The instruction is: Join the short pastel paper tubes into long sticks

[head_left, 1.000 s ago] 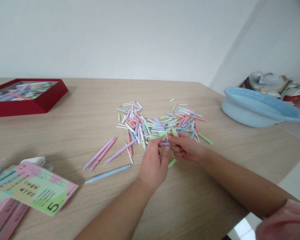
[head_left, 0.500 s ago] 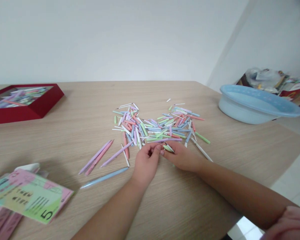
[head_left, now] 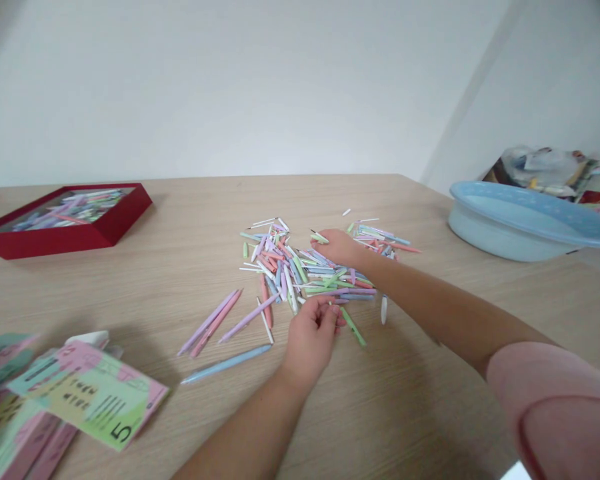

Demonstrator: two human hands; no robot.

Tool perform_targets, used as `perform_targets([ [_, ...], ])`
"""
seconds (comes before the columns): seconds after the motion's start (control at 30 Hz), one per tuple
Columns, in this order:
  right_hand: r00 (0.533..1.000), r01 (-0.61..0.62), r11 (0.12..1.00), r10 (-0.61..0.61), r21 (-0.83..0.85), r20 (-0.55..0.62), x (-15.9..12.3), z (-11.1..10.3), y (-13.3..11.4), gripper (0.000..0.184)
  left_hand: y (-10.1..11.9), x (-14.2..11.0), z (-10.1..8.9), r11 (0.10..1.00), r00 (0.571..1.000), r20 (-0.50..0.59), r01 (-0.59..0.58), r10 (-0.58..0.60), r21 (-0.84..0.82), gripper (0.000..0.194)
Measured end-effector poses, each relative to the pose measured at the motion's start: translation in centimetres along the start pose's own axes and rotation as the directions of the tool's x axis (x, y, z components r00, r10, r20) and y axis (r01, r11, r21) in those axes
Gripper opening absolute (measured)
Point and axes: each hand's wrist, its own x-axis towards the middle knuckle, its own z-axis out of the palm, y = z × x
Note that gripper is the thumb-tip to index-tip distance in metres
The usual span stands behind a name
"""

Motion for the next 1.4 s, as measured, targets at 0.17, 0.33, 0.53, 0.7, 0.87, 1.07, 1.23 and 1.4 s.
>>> perform_targets([
  [0.17, 0.99, 0.047, 0.987, -0.025, -0.152, 0.142, 5.9, 1.3, -0.2, 0.036, -0.2, 0.2, 0.1, 0.999, 1.0, -0.024, -0.017, 0.016, -0.048, 0.028],
  [0.33, 0.96, 0.108, 0.964, -0.038, -0.242, 0.279, 8.2, 2.0, -1.7, 0.037, -0.3, 0.2, 0.3, 0.998, 0.998, -0.04, -0.044, 0.042, -0.035, 0.027],
  [0.53, 0.947, 0.084, 0.969, -0.006, -0.231, 0.321, 8.9, 1.7, -3.2, 0.045, 0.1, 0.4, 0.2, 0.993, 0.997, -0.05, -0.063, 0.058, -0.097, 0.028],
  [0.7, 0.986, 0.036, 0.989, -0.013, -0.141, 0.168, 5.3, -0.2, -2.9, 0.048, 0.6, 0.6, -0.2, 0.998, 0.997, -0.049, -0.066, 0.064, -0.021, 0.021],
  [0.87, 0.998, 0.059, 0.995, -0.058, 0.085, -0.006, -6.5, 0.1, -1.0, 0.028, 1.2, 0.5, -0.1, 0.996, 0.996, -0.039, -0.086, 0.085, -0.037, 0.022],
  [1.07, 0.99, 0.104, 0.822, -0.137, 0.56, 0.017, -16.8, 2.4, 0.4, 0.022, 1.5, 0.2, -0.1, 0.982, 0.991, 0.029, -0.135, 0.133, 0.129, 0.018],
  [1.23, 0.979, 0.056, 0.818, -0.157, 0.573, 0.127, -17.1, 2.5, 0.3, 0.029, 1.2, 0.1, -0.3, 0.972, 0.986, 0.064, -0.165, 0.156, 0.166, 0.02],
  [1.4, 0.976, 0.085, 0.841, -0.179, 0.534, 0.127, -16.8, 2.4, 1.1, 0.029, 0.6, 0.3, -0.8, 0.942, 0.983, 0.045, -0.186, 0.181, 0.28, 0.021],
])
